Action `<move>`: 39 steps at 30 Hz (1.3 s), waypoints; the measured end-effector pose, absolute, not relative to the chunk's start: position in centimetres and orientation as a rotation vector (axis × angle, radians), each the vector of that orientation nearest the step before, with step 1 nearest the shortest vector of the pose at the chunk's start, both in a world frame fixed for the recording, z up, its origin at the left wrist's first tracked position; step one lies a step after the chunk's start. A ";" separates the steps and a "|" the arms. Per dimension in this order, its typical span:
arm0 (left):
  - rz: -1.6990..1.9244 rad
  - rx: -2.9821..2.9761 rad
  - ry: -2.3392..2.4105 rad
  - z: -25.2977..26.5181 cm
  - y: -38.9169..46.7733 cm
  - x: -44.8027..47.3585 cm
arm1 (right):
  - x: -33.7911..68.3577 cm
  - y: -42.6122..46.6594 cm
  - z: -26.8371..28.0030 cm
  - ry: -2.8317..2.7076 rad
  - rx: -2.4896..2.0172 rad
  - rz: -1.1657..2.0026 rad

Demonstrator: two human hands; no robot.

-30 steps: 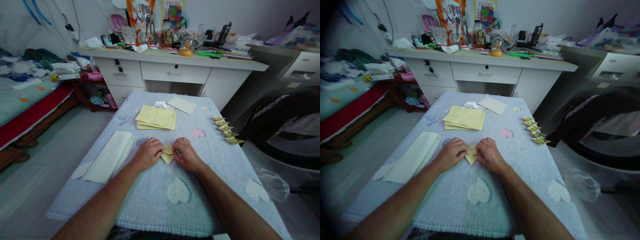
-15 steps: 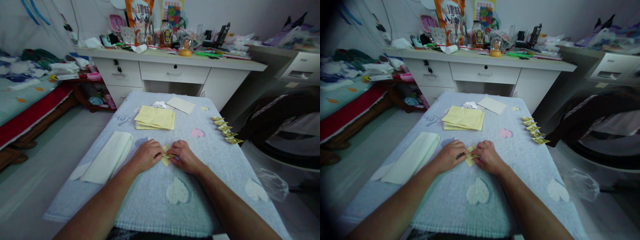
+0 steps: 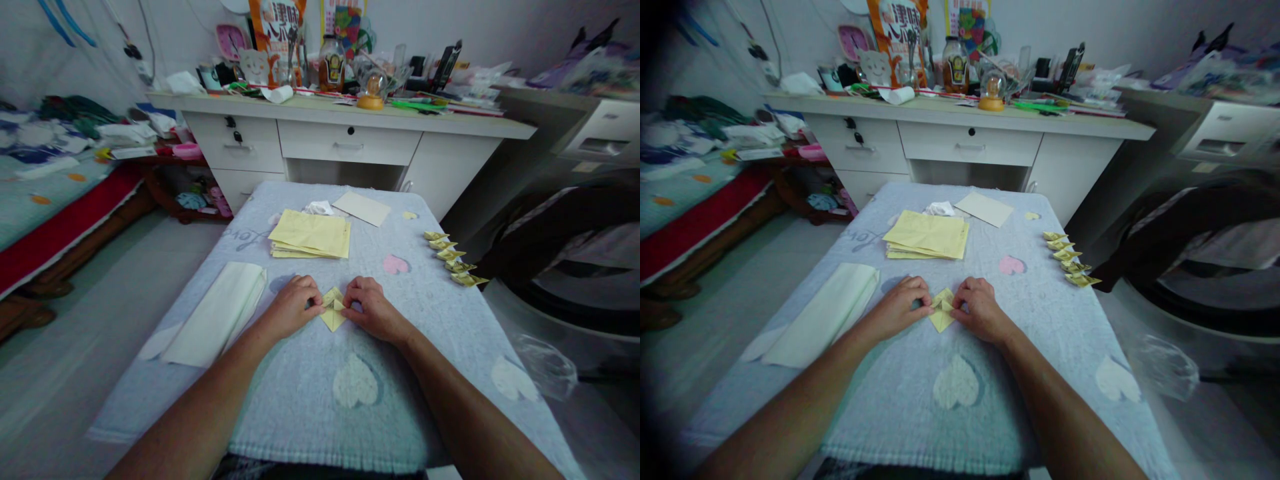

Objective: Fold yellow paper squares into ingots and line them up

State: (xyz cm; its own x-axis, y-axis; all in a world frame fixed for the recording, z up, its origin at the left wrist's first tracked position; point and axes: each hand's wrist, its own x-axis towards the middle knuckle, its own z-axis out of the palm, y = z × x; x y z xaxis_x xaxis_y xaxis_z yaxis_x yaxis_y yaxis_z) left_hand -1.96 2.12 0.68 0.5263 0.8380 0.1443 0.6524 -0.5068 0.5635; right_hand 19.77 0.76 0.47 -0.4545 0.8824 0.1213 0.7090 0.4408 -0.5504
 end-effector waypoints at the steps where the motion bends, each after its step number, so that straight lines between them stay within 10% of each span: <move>1: 0.556 2.322 1.217 0.7 2.1 -1.9 | 19.9 0.8 0.5 -2.315 -1.343 0.612; 39: 0.629 2.371 1.481 -0.3 1.7 -1.2 | 19.0 0.7 -0.8 -2.172 -1.604 0.373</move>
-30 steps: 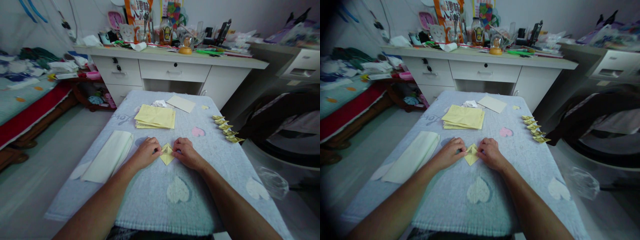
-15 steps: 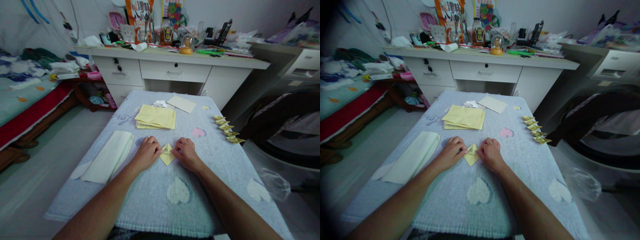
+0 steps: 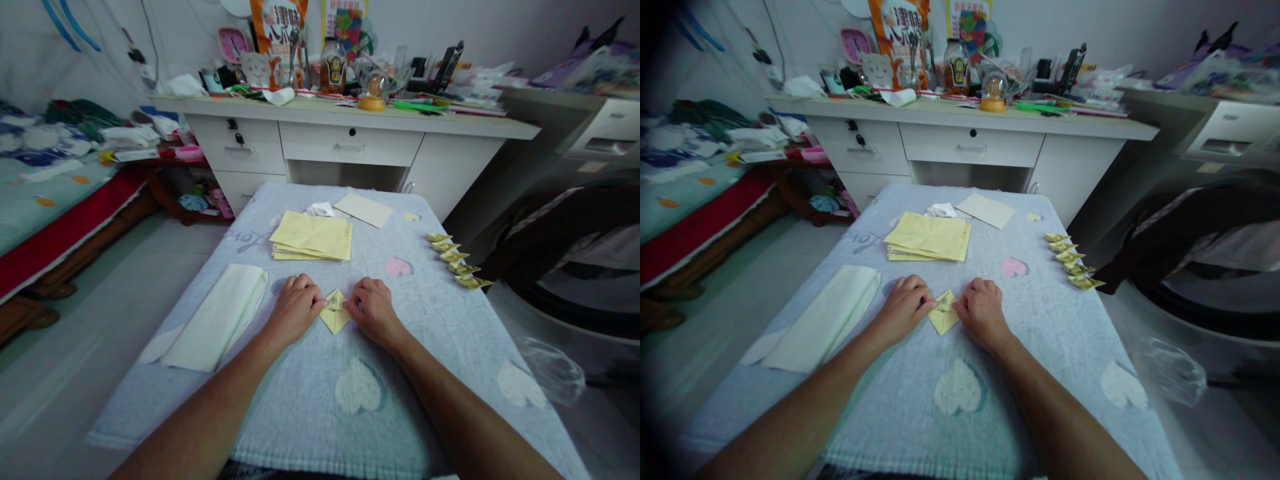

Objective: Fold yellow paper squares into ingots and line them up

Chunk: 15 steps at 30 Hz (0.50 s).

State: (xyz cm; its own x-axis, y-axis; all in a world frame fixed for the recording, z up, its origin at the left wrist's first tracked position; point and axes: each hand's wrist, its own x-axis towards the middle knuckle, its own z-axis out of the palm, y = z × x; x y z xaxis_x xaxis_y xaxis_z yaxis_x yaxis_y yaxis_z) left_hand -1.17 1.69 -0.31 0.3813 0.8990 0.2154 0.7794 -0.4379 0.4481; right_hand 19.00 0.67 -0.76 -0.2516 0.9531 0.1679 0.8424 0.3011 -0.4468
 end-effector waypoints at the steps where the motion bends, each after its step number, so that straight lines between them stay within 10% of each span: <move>1: 0.630 2.368 1.487 -0.3 1.7 -1.2 | 19.0 0.7 -0.8 -2.166 -1.603 0.376; 15: 0.602 2.377 1.535 -0.2 1.5 -1.1 | 18.7 0.6 -0.6 -2.148 -1.662 0.375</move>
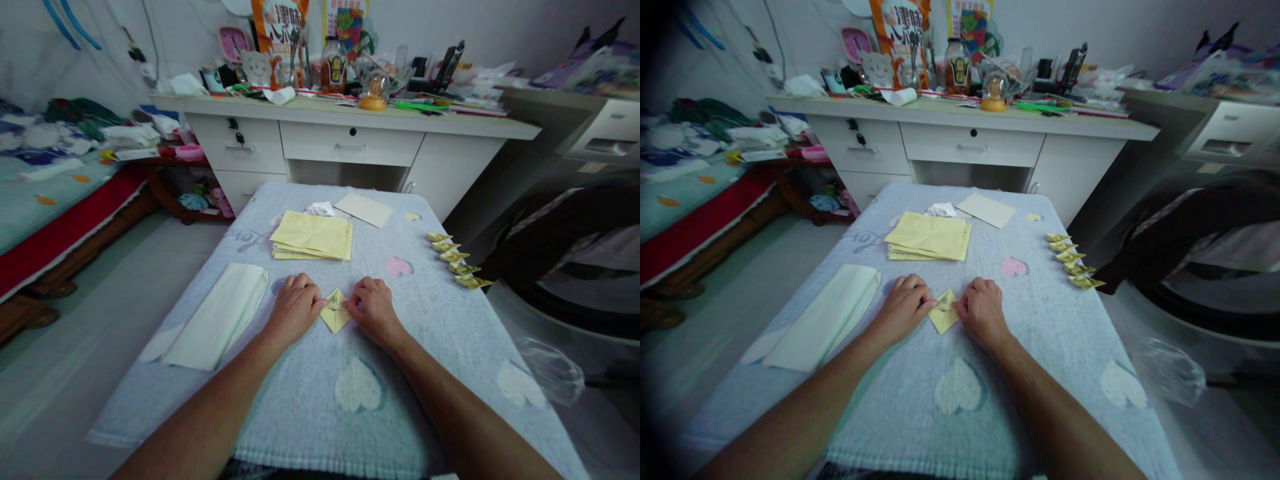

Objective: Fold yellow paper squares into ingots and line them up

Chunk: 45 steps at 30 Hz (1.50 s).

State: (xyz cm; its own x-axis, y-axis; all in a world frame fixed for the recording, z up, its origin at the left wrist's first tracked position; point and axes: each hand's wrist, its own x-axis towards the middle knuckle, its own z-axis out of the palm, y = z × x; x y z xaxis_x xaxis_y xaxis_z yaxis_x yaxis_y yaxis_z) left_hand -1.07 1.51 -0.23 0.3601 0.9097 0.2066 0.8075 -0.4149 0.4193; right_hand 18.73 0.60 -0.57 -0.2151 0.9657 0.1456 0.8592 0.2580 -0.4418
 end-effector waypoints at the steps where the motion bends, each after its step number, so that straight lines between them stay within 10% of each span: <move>1: 0.597 2.379 1.537 -0.2 1.5 -1.1 | 18.7 0.6 -0.5 -2.150 -1.668 0.376; 45: 0.555 2.311 1.538 0.0 1.7 -1.9 | 18.3 0.5 -0.1 -2.151 -1.777 0.373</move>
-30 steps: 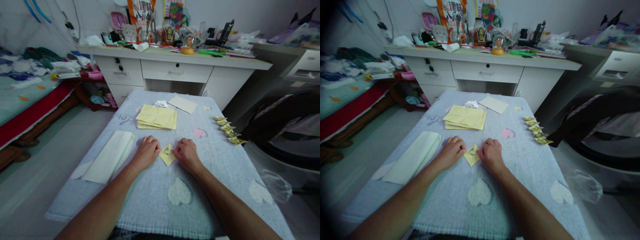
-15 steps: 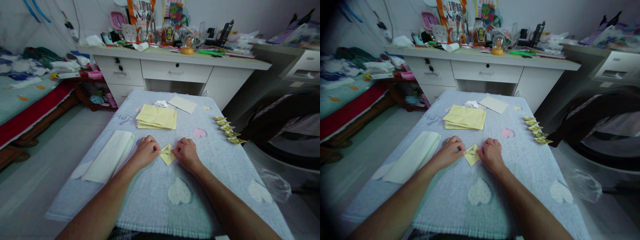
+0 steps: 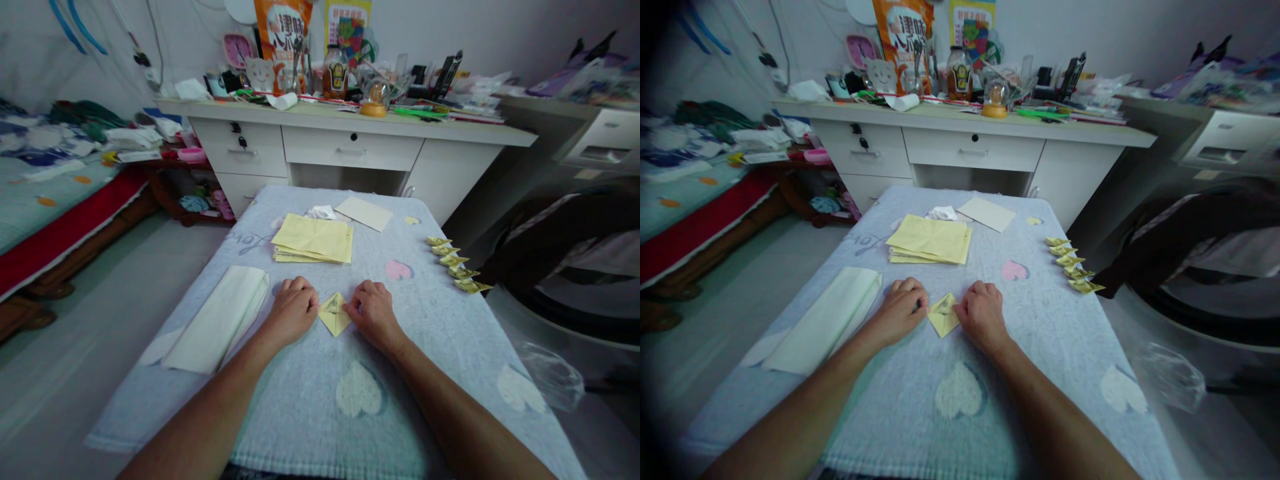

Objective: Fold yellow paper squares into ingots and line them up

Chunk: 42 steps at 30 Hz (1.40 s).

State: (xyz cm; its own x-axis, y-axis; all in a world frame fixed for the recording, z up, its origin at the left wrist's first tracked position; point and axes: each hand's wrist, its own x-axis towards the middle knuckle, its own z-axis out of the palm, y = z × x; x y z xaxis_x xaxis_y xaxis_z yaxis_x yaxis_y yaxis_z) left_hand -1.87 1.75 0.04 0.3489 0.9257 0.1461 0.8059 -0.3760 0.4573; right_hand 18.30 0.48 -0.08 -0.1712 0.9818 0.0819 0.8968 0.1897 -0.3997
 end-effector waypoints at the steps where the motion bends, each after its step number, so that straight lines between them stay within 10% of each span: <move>1: 0.587 2.307 1.535 0.2 1.7 -1.7 | 18.3 0.5 0.0 -2.155 -1.780 0.372; 42: 0.399 2.792 1.301 0.0 -1.6 1.9 | 19.3 -0.4 0.5 -2.270 -1.653 0.309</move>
State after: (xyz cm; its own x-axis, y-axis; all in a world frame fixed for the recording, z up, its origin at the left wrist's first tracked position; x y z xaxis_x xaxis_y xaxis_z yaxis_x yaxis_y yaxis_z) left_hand 1.87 -1.62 -0.02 0.6160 0.7575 0.2162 0.7484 -0.6484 0.1393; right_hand 19.28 -0.40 0.46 -0.2829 0.9510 0.1251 0.8829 0.3092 -0.3535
